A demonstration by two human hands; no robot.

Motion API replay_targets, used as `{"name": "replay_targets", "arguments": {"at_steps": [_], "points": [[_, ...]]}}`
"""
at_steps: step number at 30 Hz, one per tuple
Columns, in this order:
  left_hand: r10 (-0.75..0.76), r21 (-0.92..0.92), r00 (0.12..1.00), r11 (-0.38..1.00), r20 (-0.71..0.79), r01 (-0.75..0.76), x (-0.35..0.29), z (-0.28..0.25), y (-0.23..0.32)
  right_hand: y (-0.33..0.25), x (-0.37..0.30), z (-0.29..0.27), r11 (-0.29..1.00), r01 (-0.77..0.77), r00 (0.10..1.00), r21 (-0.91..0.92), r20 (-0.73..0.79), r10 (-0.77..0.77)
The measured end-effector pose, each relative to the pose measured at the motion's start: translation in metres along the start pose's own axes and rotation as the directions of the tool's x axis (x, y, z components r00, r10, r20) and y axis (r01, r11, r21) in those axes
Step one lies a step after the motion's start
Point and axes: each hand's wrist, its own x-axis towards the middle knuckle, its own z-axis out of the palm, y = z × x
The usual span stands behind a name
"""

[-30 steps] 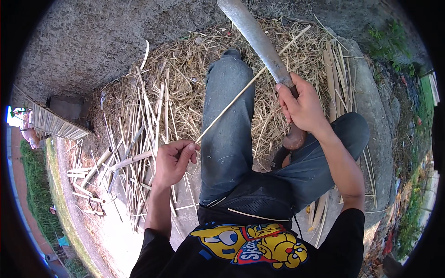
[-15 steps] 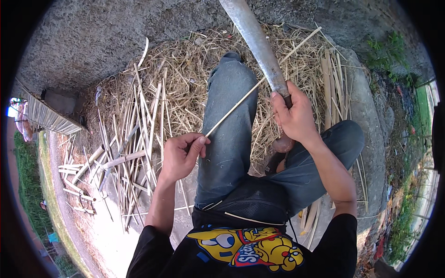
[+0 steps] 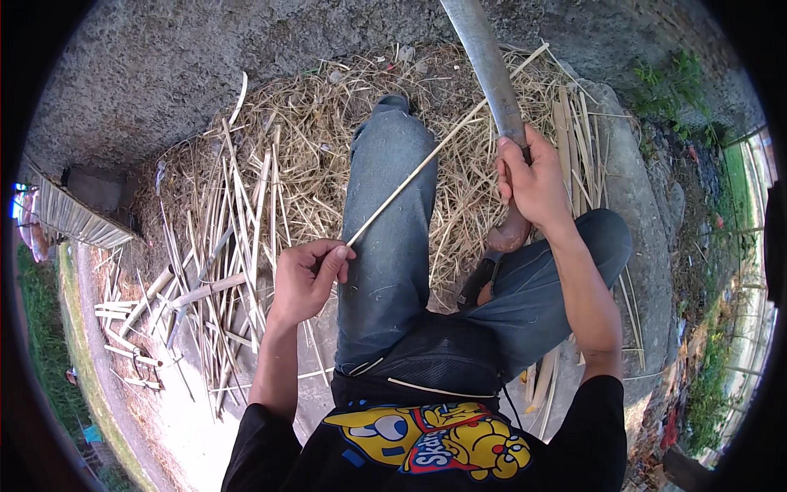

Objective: The person thins a long bamboo strip by shaving off thin layers with a machete. They hold the strip in one hand and guide the blade along its surface while seated outdoors.

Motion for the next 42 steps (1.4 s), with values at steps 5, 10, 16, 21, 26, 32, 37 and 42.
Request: {"name": "replay_targets", "arguments": {"at_steps": [5, 10, 16, 21, 26, 32, 37, 42], "points": [[0.017, 0.026, 1.000, 1.000, 0.005, -0.017, 0.003, 0.002, 0.002, 0.011, -0.038, 0.032, 0.979, 0.114, 0.945, -0.166, 0.321, -0.056], [0.045, 0.030, 0.999, 0.999, -0.023, -0.044, 0.000, 0.001, -0.003, 0.008, -0.035, 0.032, 0.892, 0.284, 0.939, -0.351, 0.290, -0.185], [0.014, 0.031, 1.000, 0.999, -0.016, -0.013, 0.004, 0.003, 0.004, 0.015, -0.017, 0.022, 0.985, 0.090, 0.996, -0.145, 0.008, -0.090], [0.014, -0.030, 1.000, 0.999, 0.010, -0.013, 0.011, 0.014, 0.009, 0.018, -0.064, 0.063, 0.925, 0.297, 0.914, -0.235, 0.352, -0.204], [-0.060, -0.121, 0.997, 0.990, 0.045, 0.066, 0.010, 0.008, 0.008, 0.016, -0.061, 0.063, 0.921, 0.303, 0.916, -0.246, 0.341, -0.210], [-0.092, -0.279, 0.991, 0.953, 0.098, 0.116, 0.016, 0.012, 0.009, 0.024, -0.052, 0.061, 0.939, 0.265, 0.935, -0.221, 0.296, -0.194], [-0.081, -0.463, 0.987, 0.876, 0.136, 0.136, 0.011, 0.009, -0.003, 0.012, -0.077, 0.074, 0.941, 0.282, 0.841, -0.188, 0.521, -0.148], [-0.018, -0.501, 0.997, 0.864, 0.081, 0.056, 0.010, 0.005, 0.007, 0.013, -0.068, 0.059, 0.956, 0.286, 0.893, -0.069, 0.382, -0.240]]}}
